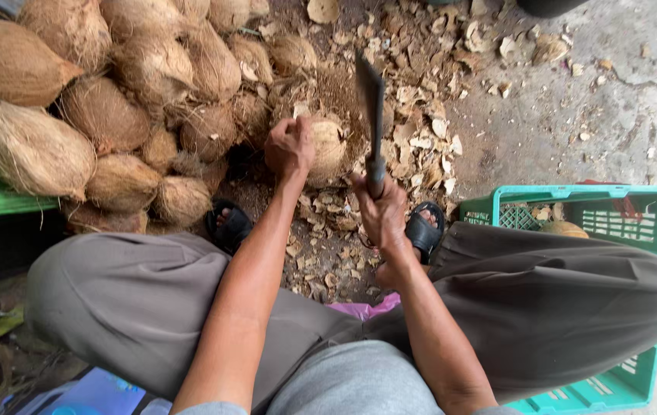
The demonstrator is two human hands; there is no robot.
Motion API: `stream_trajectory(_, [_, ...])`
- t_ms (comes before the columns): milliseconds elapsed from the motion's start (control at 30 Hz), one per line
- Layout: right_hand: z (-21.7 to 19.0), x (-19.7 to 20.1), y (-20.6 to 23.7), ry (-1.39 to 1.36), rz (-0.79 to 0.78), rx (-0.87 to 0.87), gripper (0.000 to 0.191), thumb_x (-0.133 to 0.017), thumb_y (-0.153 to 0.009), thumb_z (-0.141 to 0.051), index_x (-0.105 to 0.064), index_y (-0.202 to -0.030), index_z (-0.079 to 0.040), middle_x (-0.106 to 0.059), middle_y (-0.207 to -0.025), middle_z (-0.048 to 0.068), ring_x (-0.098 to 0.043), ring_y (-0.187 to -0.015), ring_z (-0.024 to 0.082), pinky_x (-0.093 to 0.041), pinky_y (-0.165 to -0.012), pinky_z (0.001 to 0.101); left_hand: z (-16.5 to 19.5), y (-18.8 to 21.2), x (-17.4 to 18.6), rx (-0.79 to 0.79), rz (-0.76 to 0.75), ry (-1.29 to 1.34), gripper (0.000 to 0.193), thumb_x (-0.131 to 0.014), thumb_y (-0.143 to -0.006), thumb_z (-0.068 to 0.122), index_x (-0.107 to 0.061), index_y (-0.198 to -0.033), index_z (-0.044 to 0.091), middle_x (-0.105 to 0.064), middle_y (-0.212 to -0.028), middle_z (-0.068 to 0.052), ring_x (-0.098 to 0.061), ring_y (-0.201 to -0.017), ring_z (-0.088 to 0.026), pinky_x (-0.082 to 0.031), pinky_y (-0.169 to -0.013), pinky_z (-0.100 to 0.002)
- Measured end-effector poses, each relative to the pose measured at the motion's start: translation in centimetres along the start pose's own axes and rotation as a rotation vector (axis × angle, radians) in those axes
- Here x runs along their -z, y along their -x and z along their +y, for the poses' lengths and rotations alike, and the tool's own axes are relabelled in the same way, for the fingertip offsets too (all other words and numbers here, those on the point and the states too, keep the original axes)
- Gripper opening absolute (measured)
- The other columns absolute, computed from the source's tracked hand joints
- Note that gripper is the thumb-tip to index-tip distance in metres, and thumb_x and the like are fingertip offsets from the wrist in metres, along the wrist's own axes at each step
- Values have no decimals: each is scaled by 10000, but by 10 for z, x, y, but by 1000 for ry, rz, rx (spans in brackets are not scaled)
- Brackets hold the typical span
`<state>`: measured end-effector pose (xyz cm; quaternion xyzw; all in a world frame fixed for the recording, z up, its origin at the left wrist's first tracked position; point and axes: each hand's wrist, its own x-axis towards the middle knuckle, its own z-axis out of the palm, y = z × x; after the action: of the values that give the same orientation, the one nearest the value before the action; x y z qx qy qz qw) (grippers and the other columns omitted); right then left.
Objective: The person sits on the ground and uses a machete to trim and husk the outer husk from coconuts, one at a time, rotating each coconut to cut away the fibrous husk. Trimmed coconuts are placed into a green plastic crate beside them.
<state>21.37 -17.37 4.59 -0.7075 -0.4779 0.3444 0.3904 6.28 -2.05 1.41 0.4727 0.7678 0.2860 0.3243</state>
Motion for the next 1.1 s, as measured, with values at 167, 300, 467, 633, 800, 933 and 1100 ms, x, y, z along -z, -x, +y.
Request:
stream_trajectory(167, [12,-17,5,142,-181,-224,345,-499,-1078,-303,-572,-806,-105,-543,-603,2,-446,-455,98,-401,-376,349,-1,4,0,-59,18,3,454,-541,-957,535,-609,-707,163,-667,-712,-33,-619,-613,-190,-483,-519,-399])
stream_trajectory(300, [22,-20,2,211,-216,-311,375,-539,-1074,-337,-561,-781,-105,-550,-599,25,-416,-450,117,-389,-399,362,-3,2,0,-99,20,4,441,-515,-984,507,-623,-721,170,-658,-668,-19,-605,-557,-162,-483,-503,-374])
stream_trajectory(467, [18,-4,-7,55,-306,-302,326,-629,-1021,-327,-527,-783,-129,-539,-628,-2,-456,-472,101,-445,-406,309,-2,-3,1,-70,6,-37,432,-501,-944,547,-618,-750,180,-632,-656,-10,-556,-492,-142,-445,-415,-380])
stream_trajectory(633, [-9,19,-6,-294,-231,-370,417,-702,-1002,-336,-470,-723,-130,-519,-581,7,-480,-444,117,-410,-383,308,2,-5,5,-92,-9,-1,547,-509,-946,617,-599,-704,136,-601,-661,-42,-540,-533,-159,-422,-447,-364])
stream_trajectory(800, [-23,6,2,-118,66,-5,395,-701,-1056,-332,-535,-775,-109,-526,-635,0,-443,-565,86,-392,-492,301,5,-2,0,-62,43,-19,417,-525,-891,525,-588,-679,172,-622,-672,-13,-582,-575,-165,-450,-480,-370])
stream_trajectory(933, [-9,-14,3,-132,-74,-313,339,-618,-1021,-347,-583,-766,-127,-533,-600,5,-444,-470,107,-360,-413,359,4,-2,-5,-85,58,-44,427,-513,-910,531,-566,-695,166,-612,-673,-9,-590,-573,-170,-469,-469,-368])
stream_trajectory(1100, [15,-17,-4,191,-221,-301,390,-567,-1068,-347,-551,-754,-117,-511,-609,19,-391,-480,144,-361,-424,360,1,-5,2,-236,67,12,498,-595,-942,588,-593,-690,158,-617,-657,-19,-572,-563,-162,-444,-479,-360])
